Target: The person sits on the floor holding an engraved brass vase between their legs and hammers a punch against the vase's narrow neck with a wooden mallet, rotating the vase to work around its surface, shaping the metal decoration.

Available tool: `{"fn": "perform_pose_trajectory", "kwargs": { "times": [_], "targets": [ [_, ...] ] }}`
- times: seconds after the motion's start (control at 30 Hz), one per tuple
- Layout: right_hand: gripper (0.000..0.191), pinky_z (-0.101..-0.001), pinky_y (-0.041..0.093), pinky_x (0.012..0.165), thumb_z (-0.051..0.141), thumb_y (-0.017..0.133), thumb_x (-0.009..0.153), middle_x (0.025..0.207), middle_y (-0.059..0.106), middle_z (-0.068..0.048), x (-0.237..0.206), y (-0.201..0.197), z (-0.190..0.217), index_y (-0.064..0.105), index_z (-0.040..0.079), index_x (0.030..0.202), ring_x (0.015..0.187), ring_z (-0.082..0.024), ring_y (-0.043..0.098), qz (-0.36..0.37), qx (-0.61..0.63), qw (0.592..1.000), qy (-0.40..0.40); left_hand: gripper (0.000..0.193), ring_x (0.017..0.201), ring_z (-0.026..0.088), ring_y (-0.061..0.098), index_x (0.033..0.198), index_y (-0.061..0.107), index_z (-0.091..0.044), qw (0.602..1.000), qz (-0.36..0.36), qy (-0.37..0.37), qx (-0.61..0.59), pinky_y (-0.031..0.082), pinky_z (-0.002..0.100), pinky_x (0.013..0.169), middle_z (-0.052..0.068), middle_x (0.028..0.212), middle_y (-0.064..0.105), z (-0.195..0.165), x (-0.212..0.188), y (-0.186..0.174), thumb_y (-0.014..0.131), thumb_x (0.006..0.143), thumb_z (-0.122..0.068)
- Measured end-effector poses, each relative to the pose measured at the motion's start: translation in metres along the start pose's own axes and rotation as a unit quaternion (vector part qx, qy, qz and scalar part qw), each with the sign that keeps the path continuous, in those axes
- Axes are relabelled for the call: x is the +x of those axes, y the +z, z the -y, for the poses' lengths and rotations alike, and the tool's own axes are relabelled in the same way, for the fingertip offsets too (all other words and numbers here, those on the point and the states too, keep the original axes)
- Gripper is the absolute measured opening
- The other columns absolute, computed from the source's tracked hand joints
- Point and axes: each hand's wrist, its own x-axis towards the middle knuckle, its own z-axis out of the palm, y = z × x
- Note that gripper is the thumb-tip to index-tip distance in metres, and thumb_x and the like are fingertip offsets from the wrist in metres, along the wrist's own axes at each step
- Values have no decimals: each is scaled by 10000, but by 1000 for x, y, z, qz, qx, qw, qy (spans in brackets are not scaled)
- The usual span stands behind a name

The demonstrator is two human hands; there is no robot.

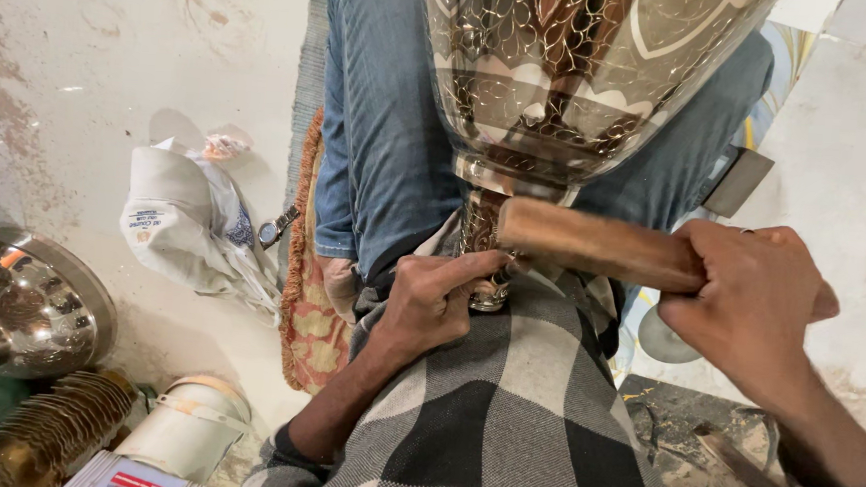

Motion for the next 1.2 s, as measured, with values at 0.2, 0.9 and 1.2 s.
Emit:
{"fn": "perform_pose_trajectory", "kwargs": {
  "times": [0.2,0.9,1.2],
  "targets": [
    [311,-353,495,643,146,773,610,696,674,-92,-1,0,5,710,70,905,653,-208,664,12,-24,1000,-5,396,670,213,753,1195,729,-61,1000,0,-14,16,583,335,562,126,851,777,-3,0,-4,684,843,115],
    [394,-419,480,728,107,765,521,748,670,-126,-3,7,-4,700,59,907,787,-316,624,-16,13,1000,-22,433,777,186,786,1235,709,-79,1000,11,10,-25,637,295,645,118,1029,789,12,-5,-4,654,854,120],
    [130,-336,525,553,97,774,713,690,704,-65,0,11,2,690,72,809,602,-182,671,9,155,988,-19,479,779,194,788,1221,720,-88,999,17,3,-27,635,301,646,126,1040,792,10,-2,-7,649,809,145]
  ]
}}
